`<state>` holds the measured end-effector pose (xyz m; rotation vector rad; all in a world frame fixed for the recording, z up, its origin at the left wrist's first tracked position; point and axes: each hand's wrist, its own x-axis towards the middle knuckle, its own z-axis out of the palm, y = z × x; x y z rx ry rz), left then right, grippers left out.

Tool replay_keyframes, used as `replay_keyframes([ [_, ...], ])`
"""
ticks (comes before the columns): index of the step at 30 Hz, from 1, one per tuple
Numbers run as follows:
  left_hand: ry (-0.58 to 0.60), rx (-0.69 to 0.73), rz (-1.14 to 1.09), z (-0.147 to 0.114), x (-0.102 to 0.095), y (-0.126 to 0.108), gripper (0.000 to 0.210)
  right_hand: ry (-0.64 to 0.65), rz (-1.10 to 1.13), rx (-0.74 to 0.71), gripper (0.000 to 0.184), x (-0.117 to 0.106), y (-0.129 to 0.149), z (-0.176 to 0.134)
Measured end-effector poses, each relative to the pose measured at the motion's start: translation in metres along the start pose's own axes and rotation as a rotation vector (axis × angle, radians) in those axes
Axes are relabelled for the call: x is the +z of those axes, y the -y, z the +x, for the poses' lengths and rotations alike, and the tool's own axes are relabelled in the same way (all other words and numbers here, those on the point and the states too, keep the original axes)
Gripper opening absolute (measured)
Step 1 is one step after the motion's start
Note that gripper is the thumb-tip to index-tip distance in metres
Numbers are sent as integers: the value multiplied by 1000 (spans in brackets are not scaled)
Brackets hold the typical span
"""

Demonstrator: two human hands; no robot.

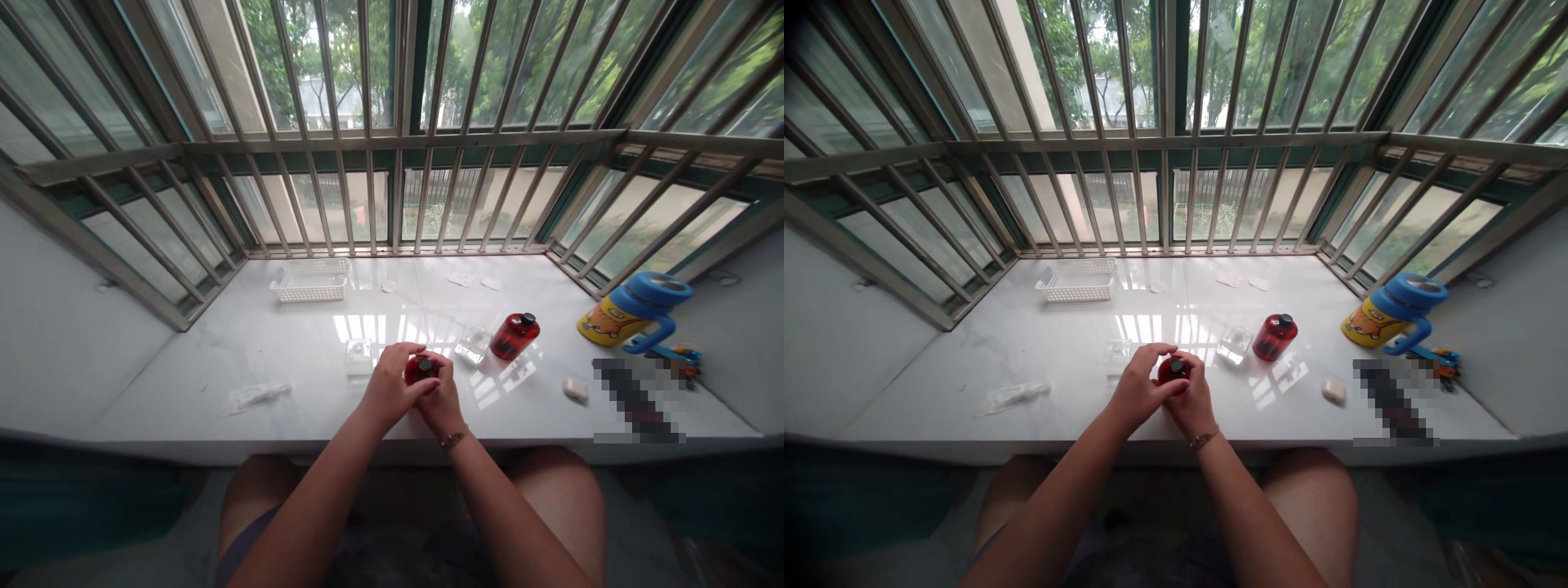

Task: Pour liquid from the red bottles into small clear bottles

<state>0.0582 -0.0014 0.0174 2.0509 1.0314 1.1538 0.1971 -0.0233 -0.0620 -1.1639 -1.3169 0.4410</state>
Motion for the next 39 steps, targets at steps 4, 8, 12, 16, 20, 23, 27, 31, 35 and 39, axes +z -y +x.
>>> replay_keyframes([
  [4, 44, 11, -47, -6, -2, 3, 46, -4, 33, 33, 59, 1, 2, -1],
  [8, -26, -24, -38, -5, 0, 5, 36, 14, 60, 40, 65, 0, 2, -2],
  [12, -87, -28, -53, 0, 0, -1, 36, 17, 58, 45, 67, 0, 2, -1],
  [16, -152, -50, -63, -3, -15, -7, 26, 27, 64, 36, 63, -1, 5, 0],
  [20, -226, -169, 11, -24, -48, 8, 28, 45, 36, 21, 59, -2, 6, 0],
  [23, -274, -355, 122, -48, -79, 36, 36, 49, 39, 24, 57, -2, 6, 0],
  [27, -204, -583, 315, -76, -117, 83, 43, 38, 39, 12, 57, -1, 5, 0],
  [31, -73, -555, 479, -91, -138, 121, 41, 33, 24, 7, 57, -1, 5, 1],
  [35, -50, -472, 667, -94, -141, 138, 44, 32, 17, 1, 57, -1, 6, 1],
  [39, -115, -347, 776, -91, -131, 137, 43, 32, 21, 1, 57, -1, 5, 1],
])
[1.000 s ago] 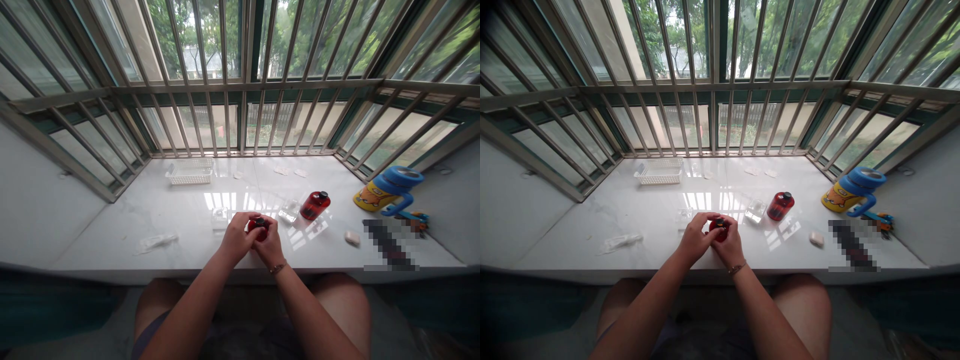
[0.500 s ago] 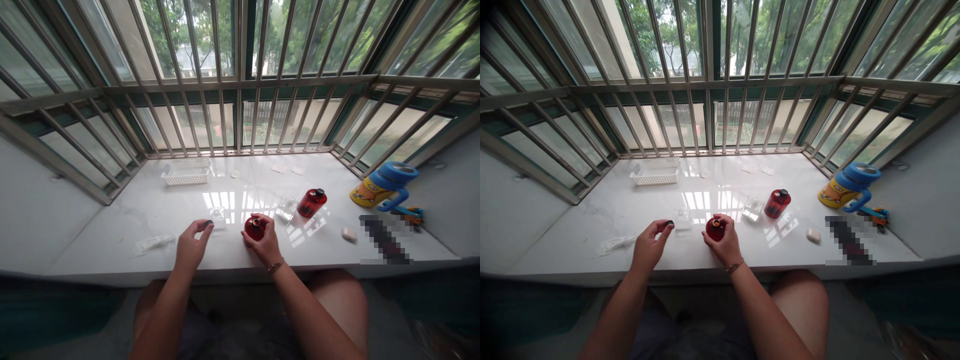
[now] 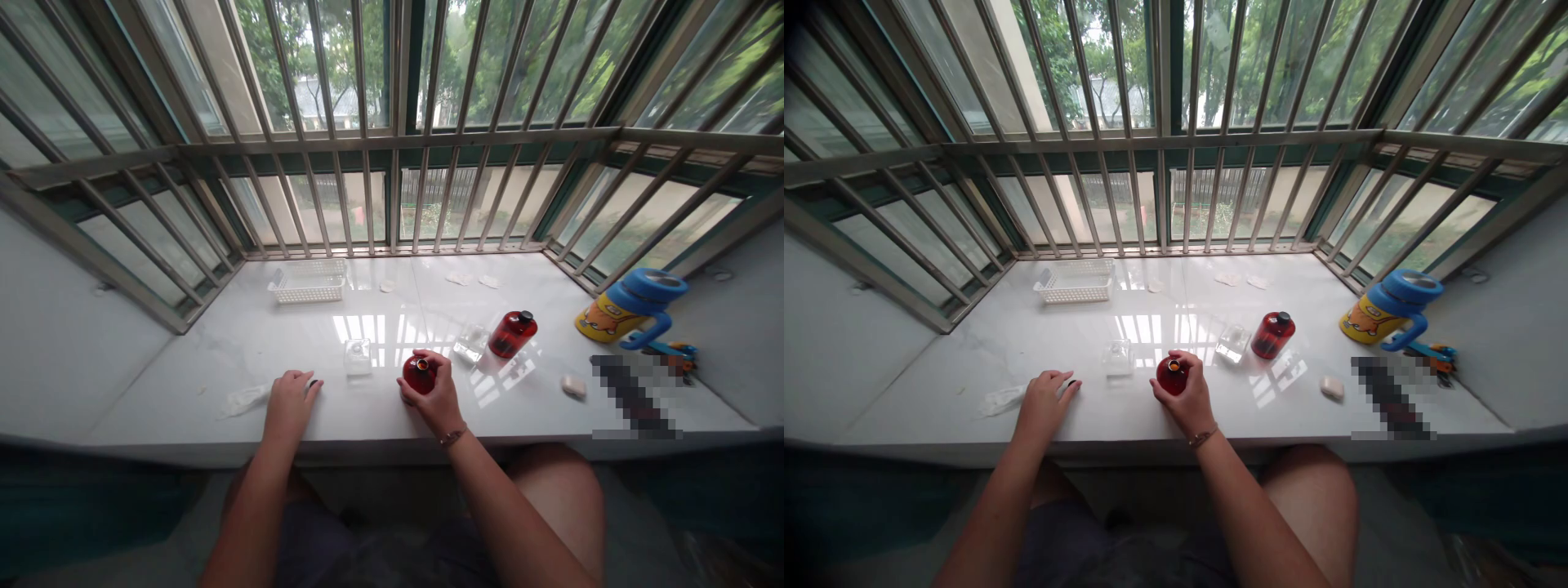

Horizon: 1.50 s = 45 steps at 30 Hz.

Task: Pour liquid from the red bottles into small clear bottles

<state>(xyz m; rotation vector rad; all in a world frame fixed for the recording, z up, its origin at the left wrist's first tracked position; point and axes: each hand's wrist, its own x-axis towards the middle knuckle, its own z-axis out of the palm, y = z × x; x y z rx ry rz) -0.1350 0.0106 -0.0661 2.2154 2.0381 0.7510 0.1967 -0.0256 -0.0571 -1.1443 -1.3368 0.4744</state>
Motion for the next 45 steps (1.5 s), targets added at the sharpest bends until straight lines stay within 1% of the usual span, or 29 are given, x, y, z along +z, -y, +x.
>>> replay_keyframes([
  [3, -100, 71, -82, 2, 2, -17, 46, 1, -1, -3, 58, 0, -1, -1],
  [6, -119, 128, -220, 9, 3, -40, 57, -16, -34, -7, 60, 2, -2, -2],
  [9, -48, 151, -336, 25, 7, -65, 72, -51, -121, -19, 68, 3, 0, -5],
  [12, 76, 115, -406, 44, 14, -83, 84, -39, -208, -78, 70, 0, 6, -11],
  [14, 151, 89, -424, 54, 18, -90, 82, 4, -236, -115, 65, -7, 11, -15],
  [17, 210, 106, -452, 60, 21, -94, 66, 84, -261, -146, 63, -22, 17, -20],
  [19, 212, 125, -470, 57, 21, -93, 59, 145, -275, -148, 65, -33, 19, -23],
  [21, 206, 134, -483, 49, 20, -91, 58, 177, -280, -133, 67, -41, 19, -23],
  [23, 209, 143, -502, 37, 19, -91, 59, 157, -269, -99, 67, -46, 17, -22],
  [25, 223, 148, -534, 25, 17, -92, 60, 110, -239, -48, 67, -46, 13, -21],
  [27, 245, 152, -565, 14, 15, -94, 61, 69, -185, 8, 71, -44, 8, -19],
  [29, 260, 158, -584, 4, 13, -96, 62, 62, -109, 57, 79, -40, 2, -19],
  [32, 263, 163, -601, -8, 10, -97, 63, 154, 31, 117, 88, -36, -7, -22],
  [35, 292, 133, -616, -16, 11, -94, 67, 243, 118, 170, 88, -33, -16, -25],
  [37, 317, 53, -630, -21, 12, -92, 79, 241, 104, 196, 85, -32, -19, -26],
  [39, 321, -46, -652, -24, 12, -92, 91, 209, 47, 208, 84, -33, -18, -26],
  [40, 320, -86, -671, -26, 10, -93, 94, 190, 10, 206, 83, -34, -17, -26],
  [43, 333, -145, -765, -30, -2, -101, 92, 155, -124, 164, 83, -38, -11, -25],
  [45, 345, -149, -806, -32, -13, -109, 92, 145, -215, 89, 82, -43, -5, -24],
])
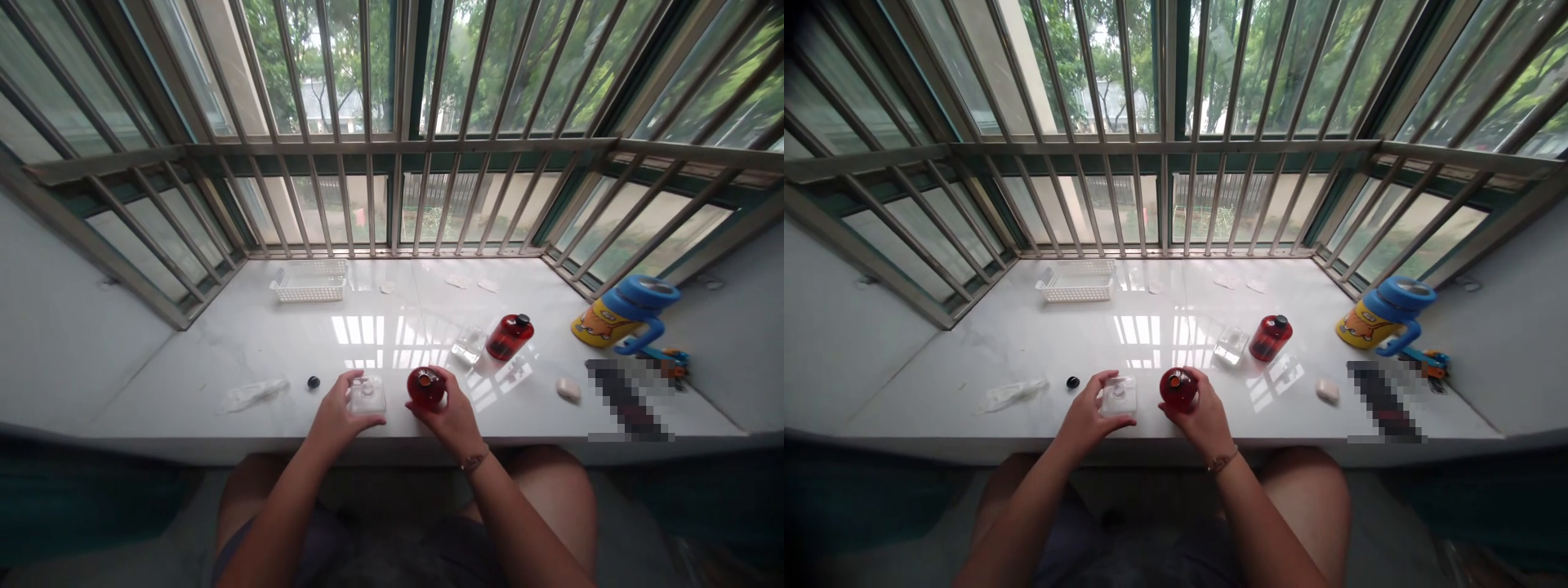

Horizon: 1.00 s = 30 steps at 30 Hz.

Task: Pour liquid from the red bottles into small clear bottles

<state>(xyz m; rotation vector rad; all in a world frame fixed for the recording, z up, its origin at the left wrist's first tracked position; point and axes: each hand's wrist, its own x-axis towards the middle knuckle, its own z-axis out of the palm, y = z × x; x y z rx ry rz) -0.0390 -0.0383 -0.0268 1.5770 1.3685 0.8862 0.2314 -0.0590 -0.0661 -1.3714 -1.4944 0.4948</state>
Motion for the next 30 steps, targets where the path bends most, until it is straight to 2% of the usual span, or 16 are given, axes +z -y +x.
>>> replay_keyframes([
  [7, 30, 223, 76, -14, -1, -33, 91, -27, -204, -307, 73, -24, 29, 10],
  [13, 46, 259, 91, -20, 6, -42, 90, -6, -371, -486, 74, -40, 46, 21],
  [17, 64, 230, 75, -23, 9, -47, 91, 41, -432, -533, 73, -46, 49, 24],
  [30, 87, 210, 61, -25, 13, -51, 88, 144, -471, -547, 65, -53, 58, 32],
])
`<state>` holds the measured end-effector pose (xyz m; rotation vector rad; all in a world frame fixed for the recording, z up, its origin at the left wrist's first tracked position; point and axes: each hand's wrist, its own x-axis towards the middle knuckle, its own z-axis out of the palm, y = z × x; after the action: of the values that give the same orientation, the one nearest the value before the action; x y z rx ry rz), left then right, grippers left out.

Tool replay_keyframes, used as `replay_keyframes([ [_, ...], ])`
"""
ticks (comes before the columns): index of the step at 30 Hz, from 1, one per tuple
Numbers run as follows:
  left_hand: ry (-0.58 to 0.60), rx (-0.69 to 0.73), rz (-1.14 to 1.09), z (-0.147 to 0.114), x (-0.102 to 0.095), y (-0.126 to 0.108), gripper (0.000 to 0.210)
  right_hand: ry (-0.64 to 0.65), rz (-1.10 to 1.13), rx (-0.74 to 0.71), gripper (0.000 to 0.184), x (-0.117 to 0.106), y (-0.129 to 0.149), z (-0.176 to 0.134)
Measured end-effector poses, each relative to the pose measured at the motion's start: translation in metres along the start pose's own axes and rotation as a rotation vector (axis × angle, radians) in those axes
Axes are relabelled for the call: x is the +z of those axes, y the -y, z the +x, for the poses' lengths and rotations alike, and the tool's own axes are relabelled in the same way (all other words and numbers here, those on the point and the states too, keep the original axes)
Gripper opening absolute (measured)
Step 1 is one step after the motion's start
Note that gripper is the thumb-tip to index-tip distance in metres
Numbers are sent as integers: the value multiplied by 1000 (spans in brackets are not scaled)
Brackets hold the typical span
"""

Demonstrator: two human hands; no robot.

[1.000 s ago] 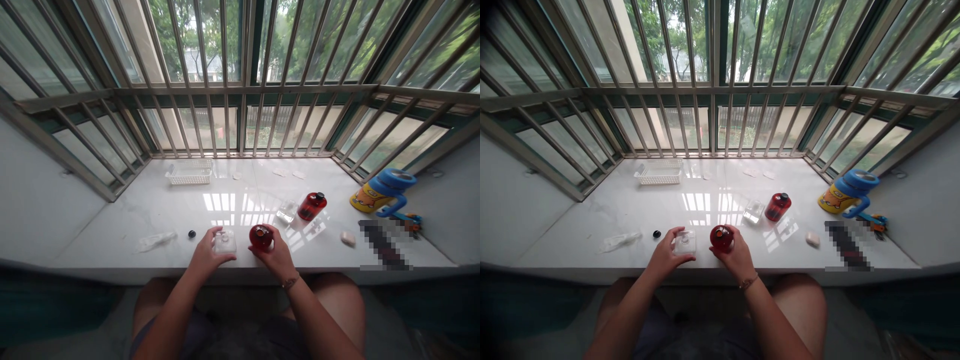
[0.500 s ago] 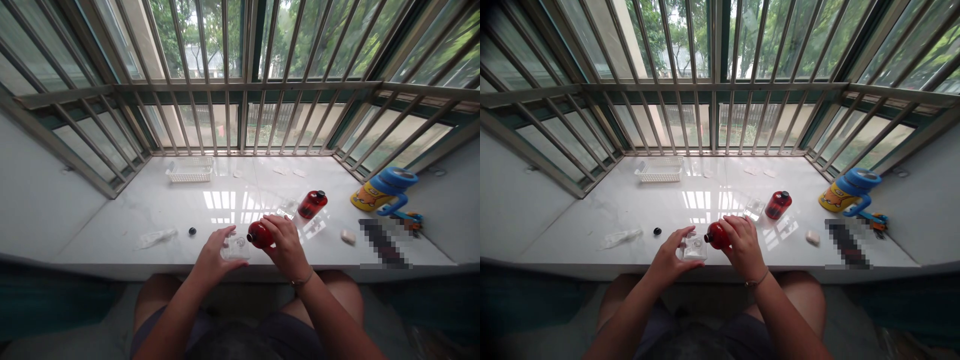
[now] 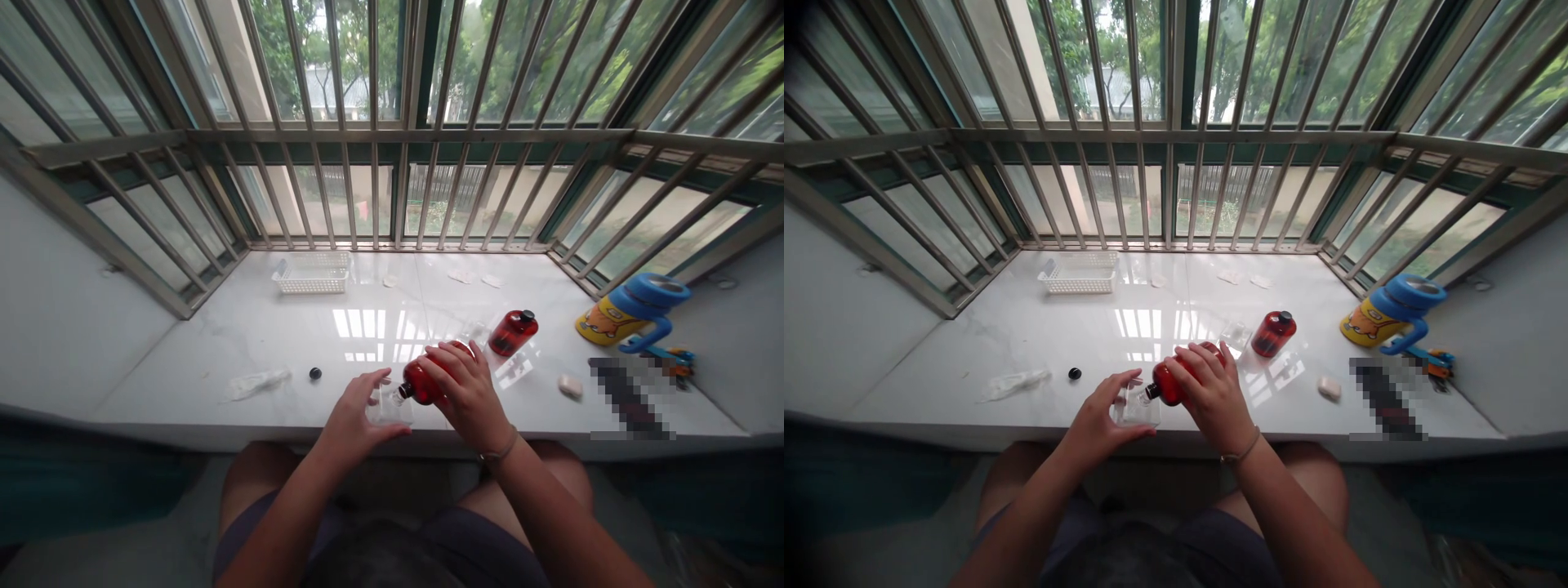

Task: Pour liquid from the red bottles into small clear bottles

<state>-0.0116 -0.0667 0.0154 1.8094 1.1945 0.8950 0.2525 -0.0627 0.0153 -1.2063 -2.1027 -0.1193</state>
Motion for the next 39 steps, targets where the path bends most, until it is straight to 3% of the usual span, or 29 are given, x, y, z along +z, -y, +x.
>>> replay_keyframes([
  [19, 29, -52, -76, 1, 0, -2, 85, -26, -156, -107, 59, -5, 6, 10],
  [25, 49, -76, -82, 1, -1, -5, 84, -58, -171, -126, 49, -7, 9, 11],
  [39, 51, -63, -85, 1, 1, 0, 84, -59, -181, -140, 48, -8, 9, 12],
])
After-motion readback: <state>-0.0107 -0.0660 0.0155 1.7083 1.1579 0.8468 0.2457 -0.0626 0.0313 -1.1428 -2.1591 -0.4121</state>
